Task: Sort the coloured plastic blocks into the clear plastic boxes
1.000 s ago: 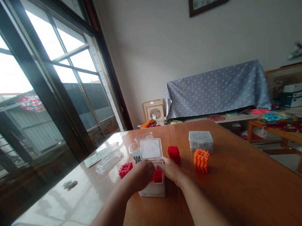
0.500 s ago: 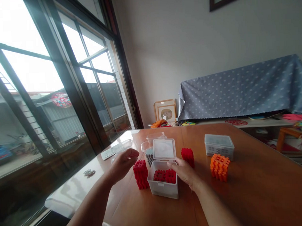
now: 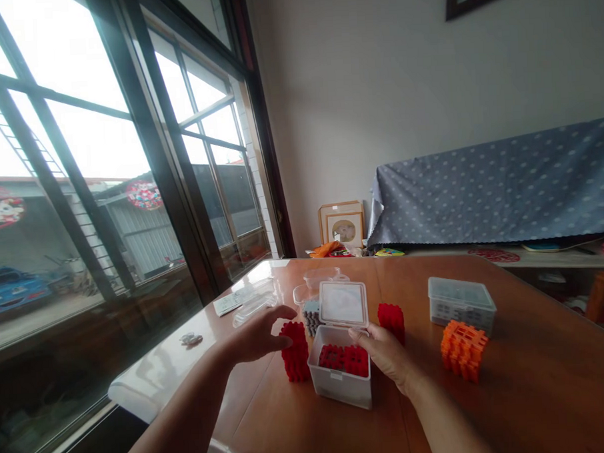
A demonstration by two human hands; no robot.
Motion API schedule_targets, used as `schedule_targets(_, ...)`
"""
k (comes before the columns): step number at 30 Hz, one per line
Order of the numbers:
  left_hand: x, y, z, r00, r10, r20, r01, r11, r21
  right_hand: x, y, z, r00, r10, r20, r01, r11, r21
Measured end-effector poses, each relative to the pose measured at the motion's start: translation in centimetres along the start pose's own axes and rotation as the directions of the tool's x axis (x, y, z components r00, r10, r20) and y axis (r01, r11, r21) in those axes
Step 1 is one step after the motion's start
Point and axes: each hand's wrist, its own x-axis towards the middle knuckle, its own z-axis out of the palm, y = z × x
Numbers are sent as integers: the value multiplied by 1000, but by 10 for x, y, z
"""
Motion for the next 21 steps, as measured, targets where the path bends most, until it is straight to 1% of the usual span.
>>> schedule_targets(3,4,-2,2,1000,10,2,-10,1000,21,-2,-4,1,1000,-1,3,1,1000,-4)
schedule_targets(6,5,-3,3,1000,29,5,-29,999,31,-1,-2,1,1000,10,-15,-11,1000,-9)
schedule_targets(8,5,-3,2,999,37,-13,-36,999,31,1,2,0,1000,12,-14,-12,1000,-3)
schedule_targets(10,5,1,0,997,48,-54,-47,999,28,3,5,-1,1000,10,-1,-10,1000,4)
schedule_targets(12,5,9,-3,992,69,-104,-65,997,36,5,8,-2,1000,7,19,-8,1000,16)
schedule_targets(14,6,21,-5,985,108,-136,-102,993,56,6,9,-3,999,-1,35,0,999,36)
schedule_targets(17,11,44,-3,973,195,-122,-187,980,73,7,9,-3,999,-16,40,13,998,69)
schedule_targets(21,22,68,12,963,257,-79,-249,964,96,6,8,-2,998,-20,54,14,995,99)
